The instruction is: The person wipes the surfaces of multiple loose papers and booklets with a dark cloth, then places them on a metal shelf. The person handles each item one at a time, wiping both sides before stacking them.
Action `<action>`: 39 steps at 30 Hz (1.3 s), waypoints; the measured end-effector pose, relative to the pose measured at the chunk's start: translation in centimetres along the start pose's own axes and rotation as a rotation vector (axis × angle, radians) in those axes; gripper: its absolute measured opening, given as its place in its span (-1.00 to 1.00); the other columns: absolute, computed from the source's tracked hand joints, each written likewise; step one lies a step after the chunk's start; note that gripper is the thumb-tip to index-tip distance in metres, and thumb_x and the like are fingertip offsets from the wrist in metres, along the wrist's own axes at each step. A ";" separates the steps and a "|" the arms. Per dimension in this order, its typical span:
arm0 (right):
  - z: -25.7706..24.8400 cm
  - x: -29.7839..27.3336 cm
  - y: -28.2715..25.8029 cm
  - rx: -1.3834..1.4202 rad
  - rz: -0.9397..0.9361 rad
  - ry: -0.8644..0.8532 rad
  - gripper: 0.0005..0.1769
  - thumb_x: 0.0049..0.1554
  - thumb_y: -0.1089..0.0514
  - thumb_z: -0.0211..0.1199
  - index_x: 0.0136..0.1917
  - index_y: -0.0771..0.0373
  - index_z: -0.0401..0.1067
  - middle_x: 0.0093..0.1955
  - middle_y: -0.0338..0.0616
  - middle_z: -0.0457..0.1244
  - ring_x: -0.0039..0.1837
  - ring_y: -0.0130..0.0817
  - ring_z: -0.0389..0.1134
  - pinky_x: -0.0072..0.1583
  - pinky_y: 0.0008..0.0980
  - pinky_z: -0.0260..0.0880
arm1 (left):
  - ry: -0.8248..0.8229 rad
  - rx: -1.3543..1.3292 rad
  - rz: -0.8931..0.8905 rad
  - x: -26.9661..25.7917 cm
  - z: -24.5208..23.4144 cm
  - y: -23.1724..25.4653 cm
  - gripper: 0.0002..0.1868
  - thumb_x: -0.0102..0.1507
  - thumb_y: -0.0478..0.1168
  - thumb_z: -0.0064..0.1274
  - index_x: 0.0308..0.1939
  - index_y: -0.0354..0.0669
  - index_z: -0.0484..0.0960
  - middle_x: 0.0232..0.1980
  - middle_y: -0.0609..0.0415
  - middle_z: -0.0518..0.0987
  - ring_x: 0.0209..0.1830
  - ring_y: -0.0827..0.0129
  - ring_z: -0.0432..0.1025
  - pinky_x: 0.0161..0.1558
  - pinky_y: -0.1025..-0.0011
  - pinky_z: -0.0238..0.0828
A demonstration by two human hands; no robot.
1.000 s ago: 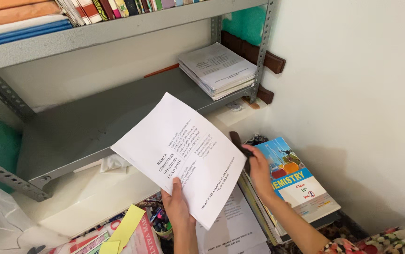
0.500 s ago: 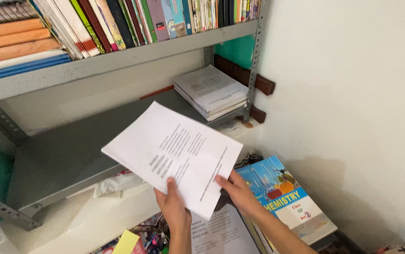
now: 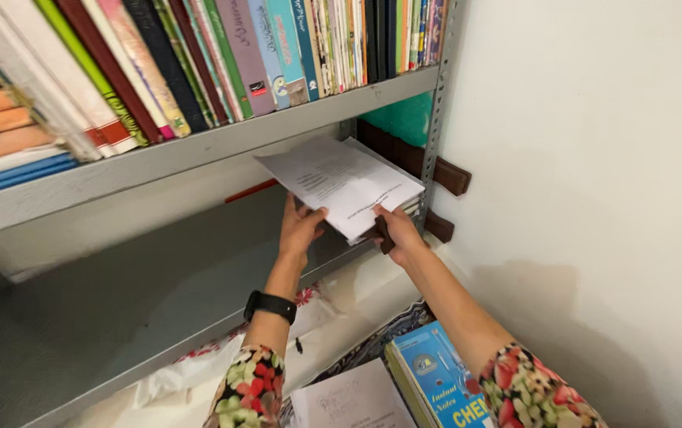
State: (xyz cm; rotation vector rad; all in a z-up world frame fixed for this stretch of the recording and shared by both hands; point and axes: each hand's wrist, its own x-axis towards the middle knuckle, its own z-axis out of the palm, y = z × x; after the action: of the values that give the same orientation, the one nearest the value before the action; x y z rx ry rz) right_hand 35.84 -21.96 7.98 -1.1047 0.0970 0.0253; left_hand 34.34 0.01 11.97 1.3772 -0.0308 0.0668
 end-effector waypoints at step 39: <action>-5.6 6.3 -0.4 -0.598 0.026 0.144 -0.36 0.17 -0.13 0.33 0.06 0.63 0.49 0.05 0.13 0.39 0.05 -0.28 0.37 0.10 -0.32 0.38 | 0.170 1.100 0.414 -1.5 4.9 -7.6 -0.26 0.39 0.18 -0.24 0.52 -0.21 0.14 0.58 -0.11 0.17 0.63 0.05 -0.07 0.38 -0.37 -0.17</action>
State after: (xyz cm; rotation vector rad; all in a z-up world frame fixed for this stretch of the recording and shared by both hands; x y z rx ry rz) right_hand 41.77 -27.36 5.30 -1.7033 0.2435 -0.0029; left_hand 33.46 -6.33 5.41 2.4387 -0.1532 0.6204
